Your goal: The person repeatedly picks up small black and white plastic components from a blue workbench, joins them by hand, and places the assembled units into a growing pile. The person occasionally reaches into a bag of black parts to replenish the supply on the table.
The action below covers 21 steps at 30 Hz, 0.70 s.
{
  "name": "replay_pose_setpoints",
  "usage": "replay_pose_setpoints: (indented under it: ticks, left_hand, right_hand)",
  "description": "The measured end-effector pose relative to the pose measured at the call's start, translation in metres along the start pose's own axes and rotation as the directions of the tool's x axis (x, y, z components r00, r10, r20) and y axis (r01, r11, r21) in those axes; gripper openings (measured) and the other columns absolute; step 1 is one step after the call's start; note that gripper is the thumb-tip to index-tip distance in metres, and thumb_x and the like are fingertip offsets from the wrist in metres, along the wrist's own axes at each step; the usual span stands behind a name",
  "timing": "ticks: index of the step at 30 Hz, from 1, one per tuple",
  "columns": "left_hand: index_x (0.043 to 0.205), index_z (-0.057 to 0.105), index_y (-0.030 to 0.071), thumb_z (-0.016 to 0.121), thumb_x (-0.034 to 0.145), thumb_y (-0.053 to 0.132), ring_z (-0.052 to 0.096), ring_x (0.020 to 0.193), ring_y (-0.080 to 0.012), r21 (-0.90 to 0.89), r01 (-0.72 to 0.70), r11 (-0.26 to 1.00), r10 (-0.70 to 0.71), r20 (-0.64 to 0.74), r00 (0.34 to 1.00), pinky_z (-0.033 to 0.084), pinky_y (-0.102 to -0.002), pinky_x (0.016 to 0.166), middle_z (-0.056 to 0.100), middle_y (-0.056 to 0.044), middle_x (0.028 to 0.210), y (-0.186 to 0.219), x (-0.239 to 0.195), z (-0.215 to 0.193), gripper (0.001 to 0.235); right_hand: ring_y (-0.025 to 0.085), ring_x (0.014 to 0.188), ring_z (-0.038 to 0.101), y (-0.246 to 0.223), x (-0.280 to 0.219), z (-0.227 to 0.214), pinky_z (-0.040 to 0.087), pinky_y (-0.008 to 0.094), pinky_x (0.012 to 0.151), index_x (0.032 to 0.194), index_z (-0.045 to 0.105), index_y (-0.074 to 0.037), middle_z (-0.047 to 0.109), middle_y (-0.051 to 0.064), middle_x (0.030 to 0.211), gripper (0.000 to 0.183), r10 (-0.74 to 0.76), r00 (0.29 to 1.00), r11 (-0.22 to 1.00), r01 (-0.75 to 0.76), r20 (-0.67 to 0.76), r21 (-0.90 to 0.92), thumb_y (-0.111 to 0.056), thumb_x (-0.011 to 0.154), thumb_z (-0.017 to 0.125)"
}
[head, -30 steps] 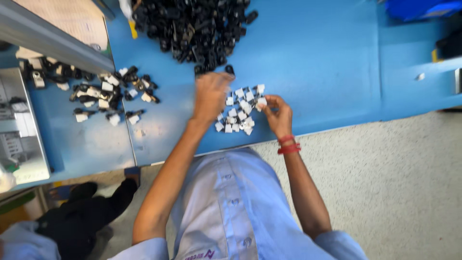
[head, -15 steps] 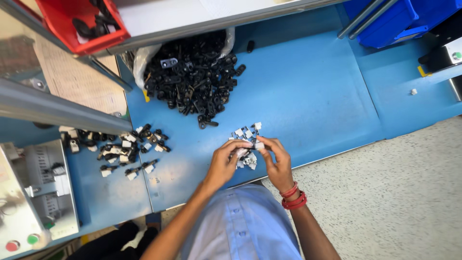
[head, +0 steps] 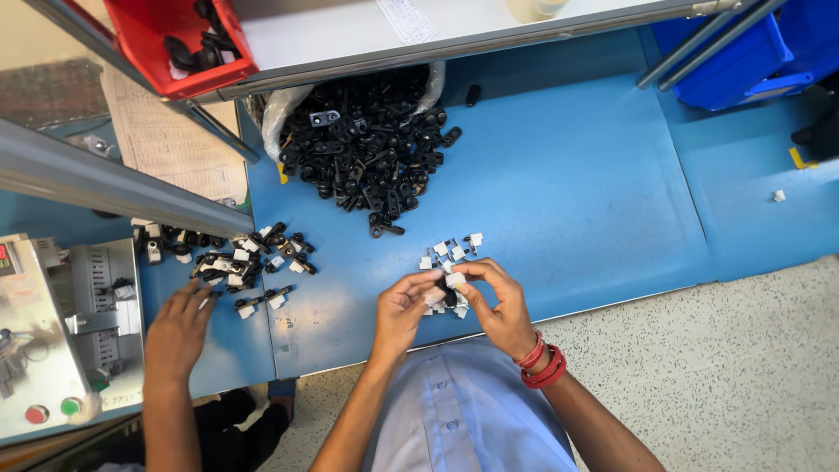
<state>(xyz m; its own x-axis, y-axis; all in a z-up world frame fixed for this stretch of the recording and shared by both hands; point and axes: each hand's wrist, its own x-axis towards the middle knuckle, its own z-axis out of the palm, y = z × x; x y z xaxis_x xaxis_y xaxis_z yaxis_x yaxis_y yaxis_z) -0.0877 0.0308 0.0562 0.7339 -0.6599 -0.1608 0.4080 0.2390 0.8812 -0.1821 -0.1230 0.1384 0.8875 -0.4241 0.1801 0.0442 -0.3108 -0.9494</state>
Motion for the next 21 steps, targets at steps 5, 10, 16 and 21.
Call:
replay_pose_setpoints:
  ticks: [5,10,16,21]
  left_hand:
    - [0.129,0.062,0.002,0.065,0.097,0.01,0.073,0.092,-0.0146,-0.187,0.217,0.958,-0.214,0.039,0.976,0.061,-0.032,0.083,0.074,-0.013,0.108,0.0,-0.014,-0.009,0.034]
    - [0.111,0.061,0.005,0.058,0.105,0.036,0.072,0.066,-0.0197,-0.463,0.529,0.711,-0.419,0.324,0.848,0.061,-0.03,0.06,0.073,-0.014,0.086,0.011,-0.029,-0.024,0.032]
    - [0.1,0.058,0.005,0.065,0.1,0.02,0.076,0.077,-0.0215,-0.16,0.353,0.922,-0.269,0.393,0.879,0.065,-0.034,0.065,0.075,-0.014,0.089,0.063,-0.028,-0.047,0.017]
    - [0.099,0.063,-0.001,0.077,0.09,-0.002,0.075,0.093,-0.0198,0.225,0.029,0.974,-0.104,0.331,0.938,0.061,-0.033,0.081,0.076,-0.015,0.098,0.112,-0.036,-0.049,0.017]
  right_hand:
    - [0.023,0.1,0.071,-0.014,0.005,0.002,0.055,0.03,0.088,0.117,0.07,-0.001,0.07,0.013,0.108,0.02,-0.076,0.993,0.995,0.081,0.087,-0.054,-0.003,0.098,0.062]
    - [0.027,0.109,0.071,-0.033,0.0,0.007,0.059,0.034,0.09,0.112,0.073,-0.002,0.07,0.014,0.111,0.028,-0.206,0.951,0.978,0.205,0.231,0.029,0.012,0.092,0.061]
    - [0.029,0.109,0.069,-0.056,-0.009,0.026,0.059,0.036,0.093,0.111,0.072,-0.004,0.068,0.012,0.111,0.035,-0.388,0.902,0.89,0.42,0.19,-0.176,0.018,0.085,0.061]
    - [0.022,0.085,0.066,-0.073,-0.015,0.043,0.056,0.03,0.074,0.12,0.072,-0.003,0.064,0.012,0.101,0.037,-0.062,0.987,0.98,0.089,0.15,-0.177,0.015,0.09,0.062]
